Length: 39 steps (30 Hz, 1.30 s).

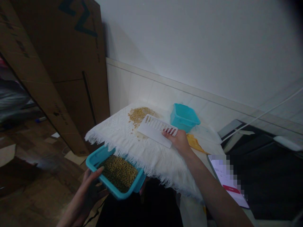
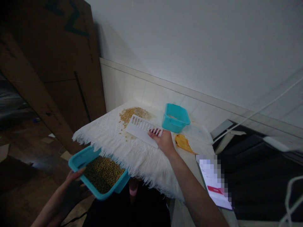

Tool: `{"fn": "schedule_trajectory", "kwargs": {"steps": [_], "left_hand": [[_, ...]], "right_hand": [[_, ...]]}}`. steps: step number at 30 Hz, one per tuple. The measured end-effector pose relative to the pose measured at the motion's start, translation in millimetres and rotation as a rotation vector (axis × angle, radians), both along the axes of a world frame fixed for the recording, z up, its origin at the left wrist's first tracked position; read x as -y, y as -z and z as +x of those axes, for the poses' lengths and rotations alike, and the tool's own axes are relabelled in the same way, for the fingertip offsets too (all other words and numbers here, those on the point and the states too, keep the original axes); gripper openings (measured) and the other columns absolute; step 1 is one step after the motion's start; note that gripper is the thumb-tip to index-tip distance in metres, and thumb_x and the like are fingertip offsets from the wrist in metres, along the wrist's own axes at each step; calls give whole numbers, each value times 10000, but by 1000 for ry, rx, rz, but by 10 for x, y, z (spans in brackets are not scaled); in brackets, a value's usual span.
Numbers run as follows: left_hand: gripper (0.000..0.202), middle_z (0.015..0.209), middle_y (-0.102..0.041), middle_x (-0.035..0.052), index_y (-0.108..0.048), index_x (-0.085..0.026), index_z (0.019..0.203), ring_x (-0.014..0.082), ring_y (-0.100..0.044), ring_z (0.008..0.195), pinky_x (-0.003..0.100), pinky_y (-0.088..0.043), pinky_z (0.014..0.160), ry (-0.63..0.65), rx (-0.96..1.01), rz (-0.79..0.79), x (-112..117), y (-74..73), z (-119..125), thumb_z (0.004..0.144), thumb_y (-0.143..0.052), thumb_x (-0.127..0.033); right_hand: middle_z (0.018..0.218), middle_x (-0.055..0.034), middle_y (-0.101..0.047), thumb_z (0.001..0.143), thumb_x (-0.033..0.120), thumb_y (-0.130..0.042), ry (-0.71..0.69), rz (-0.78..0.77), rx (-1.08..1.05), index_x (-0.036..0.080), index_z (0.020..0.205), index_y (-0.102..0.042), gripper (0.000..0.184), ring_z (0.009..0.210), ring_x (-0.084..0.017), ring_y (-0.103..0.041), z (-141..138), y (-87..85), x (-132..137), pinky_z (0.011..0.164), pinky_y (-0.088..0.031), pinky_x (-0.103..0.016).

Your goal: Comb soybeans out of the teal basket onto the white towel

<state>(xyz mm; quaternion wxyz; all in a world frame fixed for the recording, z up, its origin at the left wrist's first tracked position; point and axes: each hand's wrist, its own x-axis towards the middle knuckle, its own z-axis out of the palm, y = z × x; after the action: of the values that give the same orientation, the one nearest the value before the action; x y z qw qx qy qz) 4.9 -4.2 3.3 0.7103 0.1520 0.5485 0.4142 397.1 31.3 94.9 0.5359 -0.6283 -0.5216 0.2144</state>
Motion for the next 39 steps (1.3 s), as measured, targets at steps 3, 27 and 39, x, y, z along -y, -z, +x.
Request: {"fn": "schedule_trajectory", "kwargs": {"steps": [3, 27, 39], "left_hand": [[956, 969, -821, 12, -639, -375, 1449, 378, -916, 999, 456, -786, 789, 12, -25, -29, -22, -17, -8, 648, -1092, -113], [997, 1020, -812, 32, -611, -367, 1503, 335, -906, 851, 505, -798, 782, 26, -44, -40, -84, 92, -57, 671, -1126, -178], [972, 1001, -835, 30, -622, -348, 1408, 378, -924, 884, 524, -803, 799, -19, -6, -44, -101, 113, -55, 616, -1155, -163]], "right_hand": [[886, -144, -919, 672, 790, -982, -3, 1, 19, 214, 836, -927, 602, 827, -360, -859, -11, 59, -3, 730, -682, -436], [938, -141, -932, 738, 768, -1008, -63, -9, -43, 203, 928, -946, 599, 859, -351, -868, -200, 74, 50, 741, -685, -421], [913, -156, -927, 714, 731, -979, -102, -40, 8, 189, 899, -951, 574, 825, -362, -868, -295, -31, -37, 705, -681, -422]]}}
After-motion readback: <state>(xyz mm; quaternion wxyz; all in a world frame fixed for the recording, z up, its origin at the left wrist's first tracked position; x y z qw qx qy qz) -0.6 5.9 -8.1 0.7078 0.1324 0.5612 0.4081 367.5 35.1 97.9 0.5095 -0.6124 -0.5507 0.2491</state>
